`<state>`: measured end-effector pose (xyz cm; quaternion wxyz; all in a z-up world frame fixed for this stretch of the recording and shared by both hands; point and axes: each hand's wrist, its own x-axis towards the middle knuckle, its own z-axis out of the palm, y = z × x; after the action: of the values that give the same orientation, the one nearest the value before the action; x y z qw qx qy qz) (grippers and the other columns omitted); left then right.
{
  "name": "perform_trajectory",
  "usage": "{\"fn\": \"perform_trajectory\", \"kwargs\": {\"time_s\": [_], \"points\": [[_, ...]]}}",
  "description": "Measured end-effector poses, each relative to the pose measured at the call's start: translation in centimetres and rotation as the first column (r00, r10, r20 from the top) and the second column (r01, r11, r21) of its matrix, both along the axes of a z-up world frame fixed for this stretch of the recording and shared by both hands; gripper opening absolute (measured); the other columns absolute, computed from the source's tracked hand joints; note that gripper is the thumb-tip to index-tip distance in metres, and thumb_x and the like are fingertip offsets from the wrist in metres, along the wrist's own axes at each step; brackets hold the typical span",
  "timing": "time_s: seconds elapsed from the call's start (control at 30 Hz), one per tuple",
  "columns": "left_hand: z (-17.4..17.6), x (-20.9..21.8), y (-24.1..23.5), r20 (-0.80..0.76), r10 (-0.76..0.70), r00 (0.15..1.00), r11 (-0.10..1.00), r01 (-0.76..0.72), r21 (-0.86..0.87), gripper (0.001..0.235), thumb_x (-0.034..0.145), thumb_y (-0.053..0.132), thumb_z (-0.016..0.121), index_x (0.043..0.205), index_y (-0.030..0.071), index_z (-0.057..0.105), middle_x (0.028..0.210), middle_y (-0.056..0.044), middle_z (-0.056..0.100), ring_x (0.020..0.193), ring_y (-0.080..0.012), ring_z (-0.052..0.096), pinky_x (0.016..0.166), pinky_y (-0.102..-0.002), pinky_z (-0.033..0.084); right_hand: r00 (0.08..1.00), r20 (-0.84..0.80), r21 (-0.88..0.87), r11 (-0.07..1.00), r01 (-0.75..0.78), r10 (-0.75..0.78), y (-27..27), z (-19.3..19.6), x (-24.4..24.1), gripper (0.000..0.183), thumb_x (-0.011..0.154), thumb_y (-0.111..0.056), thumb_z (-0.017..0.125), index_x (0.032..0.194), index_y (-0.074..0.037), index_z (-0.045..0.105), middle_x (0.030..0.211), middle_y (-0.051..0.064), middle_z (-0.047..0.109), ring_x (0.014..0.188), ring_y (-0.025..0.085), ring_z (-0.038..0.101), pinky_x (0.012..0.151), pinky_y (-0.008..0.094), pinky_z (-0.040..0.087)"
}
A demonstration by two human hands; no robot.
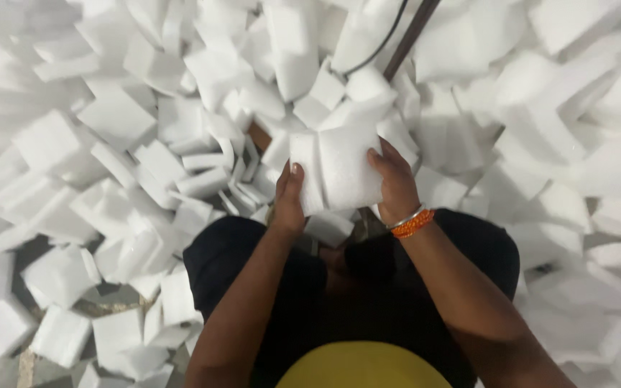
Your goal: The person sits on the floor surrounded by white foam blocks. They repeatedly pick up a block, hold it under a heat gun to melt the surface, and then place it back into the pile.
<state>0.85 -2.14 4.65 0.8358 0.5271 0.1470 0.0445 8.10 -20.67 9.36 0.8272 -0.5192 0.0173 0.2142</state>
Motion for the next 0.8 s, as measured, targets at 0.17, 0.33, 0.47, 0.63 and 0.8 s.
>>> {"fn": "perform_trajectory", "kwargs": {"time_s": [0.17,0.33,0.47,0.63,0.8], "points": [[4.0,8.5,3.6,0.222,-0.013,0.975,0.976,-0.036,0.214,0.074,0.109,0.048,0.042,0.156,-0.008,0.034,0.156,-0.020,0.048,0.144,-0.0278,0.045,0.121,-0.036,0.033,0.994,0.104,0.117,0.993,-0.031,0.019,2.8,3.9,7.9,0.054,0.098,-0.019,0.059,0.146,0.002,0.050,0.130,0.010,0.066,0.116,0.022,0.066,0.100,0.037,0.055],[8.3,17.5,7.4,0.271,-0.027,0.962,0.999,0.013,0.052,0.079,0.105,0.050,0.043,0.158,-0.007,0.029,0.161,-0.020,0.040,0.148,-0.0301,0.039,0.123,-0.040,0.028,0.986,0.164,0.116,0.993,-0.028,0.009,5.9,8.9,16.3,0.054,0.098,-0.022,0.063,0.145,0.003,0.054,0.129,0.011,0.066,0.116,0.023,0.065,0.102,0.039,0.055],[10.8,22.2,9.2,0.275,-0.040,0.961,0.997,0.055,-0.048,0.082,0.104,0.052,0.042,0.160,-0.004,0.019,0.168,-0.013,0.027,0.155,-0.0257,0.027,0.126,-0.037,0.020,0.983,0.080,-0.252,0.951,0.177,-0.162,7.7,12.4,20.6,0.057,0.092,-0.027,0.066,0.145,-0.011,0.051,0.130,0.001,0.064,0.118,0.019,0.061,0.095,0.040,0.045],[12.2,23.7,9.7,0.365,-0.075,0.928,0.997,0.083,-0.007,0.085,0.106,0.062,0.027,0.165,0.002,0.016,0.171,-0.015,0.024,0.157,-0.0292,0.025,0.128,-0.039,0.020,0.973,0.230,0.078,0.997,0.004,-0.021,8.7,13.5,21.9,0.055,0.094,-0.024,0.066,0.142,0.001,0.056,0.127,0.011,0.070,0.117,0.026,0.066,0.104,0.039,0.055],[12.2,22.8,8.8,0.458,-0.107,0.883,0.994,0.089,0.060,0.081,0.106,0.063,0.018,0.168,0.011,0.009,0.173,-0.011,0.017,0.159,-0.0284,0.021,0.129,-0.041,0.019,0.975,0.206,-0.029,0.996,0.087,-0.079,9.0,12.7,21.4,0.052,0.094,-0.022,0.066,0.141,0.000,0.057,0.126,0.010,0.069,0.113,0.022,0.066,0.100,0.036,0.054]]}}
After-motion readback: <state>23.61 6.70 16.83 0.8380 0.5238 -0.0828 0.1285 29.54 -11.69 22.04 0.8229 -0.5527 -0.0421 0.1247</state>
